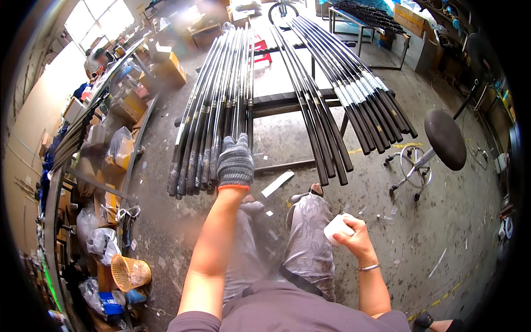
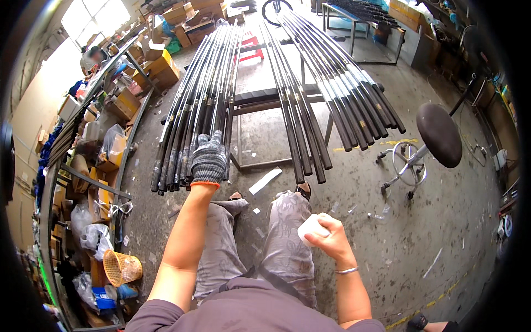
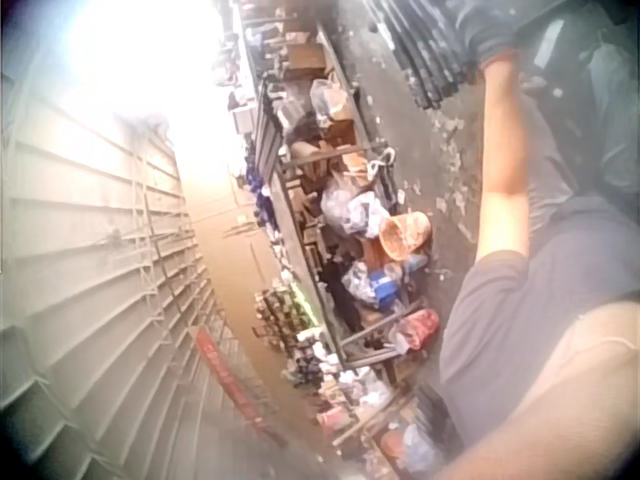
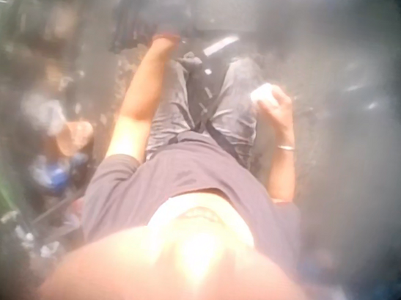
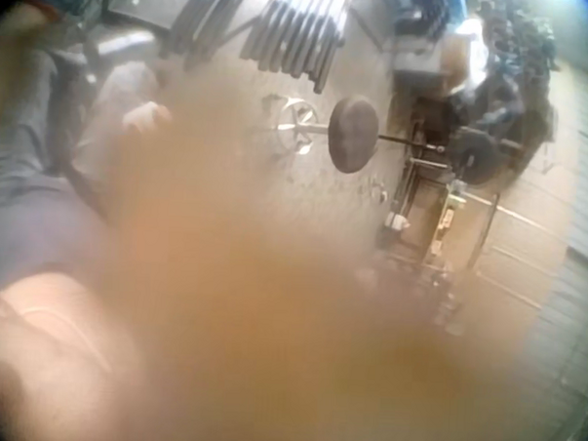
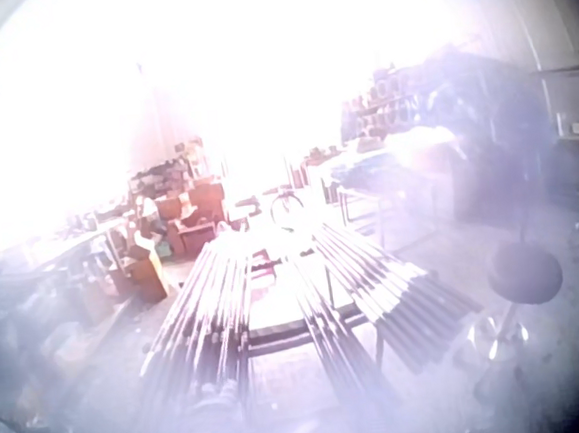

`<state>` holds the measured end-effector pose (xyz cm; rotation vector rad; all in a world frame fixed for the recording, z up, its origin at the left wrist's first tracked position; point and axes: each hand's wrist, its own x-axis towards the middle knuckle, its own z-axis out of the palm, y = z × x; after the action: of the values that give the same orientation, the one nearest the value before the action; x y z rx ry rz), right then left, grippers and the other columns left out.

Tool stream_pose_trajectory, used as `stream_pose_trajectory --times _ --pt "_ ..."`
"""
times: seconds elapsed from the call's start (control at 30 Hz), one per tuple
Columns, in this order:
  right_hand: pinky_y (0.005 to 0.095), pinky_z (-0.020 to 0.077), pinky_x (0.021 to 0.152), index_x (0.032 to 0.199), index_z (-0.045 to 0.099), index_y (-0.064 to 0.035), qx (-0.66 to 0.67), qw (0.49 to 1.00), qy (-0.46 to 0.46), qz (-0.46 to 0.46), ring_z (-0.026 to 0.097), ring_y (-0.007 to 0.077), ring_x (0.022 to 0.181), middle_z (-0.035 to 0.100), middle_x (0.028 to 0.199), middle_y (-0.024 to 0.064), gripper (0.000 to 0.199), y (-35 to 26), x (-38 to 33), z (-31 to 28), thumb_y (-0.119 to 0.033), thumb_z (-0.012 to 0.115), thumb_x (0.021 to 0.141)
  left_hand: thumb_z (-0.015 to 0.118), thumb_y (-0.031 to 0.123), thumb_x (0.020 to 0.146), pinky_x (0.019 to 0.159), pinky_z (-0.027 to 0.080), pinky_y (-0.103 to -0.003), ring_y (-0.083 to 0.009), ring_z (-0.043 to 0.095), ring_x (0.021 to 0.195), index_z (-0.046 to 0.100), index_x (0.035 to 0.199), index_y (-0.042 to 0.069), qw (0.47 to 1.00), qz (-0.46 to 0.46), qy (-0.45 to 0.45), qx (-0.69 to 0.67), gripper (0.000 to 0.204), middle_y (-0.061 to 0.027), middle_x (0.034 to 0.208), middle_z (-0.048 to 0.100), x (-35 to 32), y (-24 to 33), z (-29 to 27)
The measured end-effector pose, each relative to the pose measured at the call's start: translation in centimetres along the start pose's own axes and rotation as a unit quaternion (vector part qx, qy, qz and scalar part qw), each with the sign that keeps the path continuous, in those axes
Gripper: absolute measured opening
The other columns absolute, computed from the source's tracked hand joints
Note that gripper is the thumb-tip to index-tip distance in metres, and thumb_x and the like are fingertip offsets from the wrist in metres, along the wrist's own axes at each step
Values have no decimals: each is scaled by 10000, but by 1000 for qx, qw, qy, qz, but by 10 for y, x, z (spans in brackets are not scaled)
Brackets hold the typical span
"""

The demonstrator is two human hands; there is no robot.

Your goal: The person wraps white tape around the ends of long black poles. They pick up a pole, apply the tape by hand, and place the finished pole back on a metal rack. The process is repeated for multiple poles in a workshop setting.

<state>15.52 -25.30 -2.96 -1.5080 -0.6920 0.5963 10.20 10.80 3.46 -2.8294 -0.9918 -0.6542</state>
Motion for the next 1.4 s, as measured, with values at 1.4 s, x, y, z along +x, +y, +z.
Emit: stream_pose_trajectory --times 1.4 --pt "260 450 732 893 601 58 44 995 36 83 522 115 816 553 875 23 380 5 -8 13 -228 804 747 703 207 714 985 460 -450 -419 568 1116 352 1465 84 945 -74 -187 -256 837 -280 1211 541 -2 68 37"
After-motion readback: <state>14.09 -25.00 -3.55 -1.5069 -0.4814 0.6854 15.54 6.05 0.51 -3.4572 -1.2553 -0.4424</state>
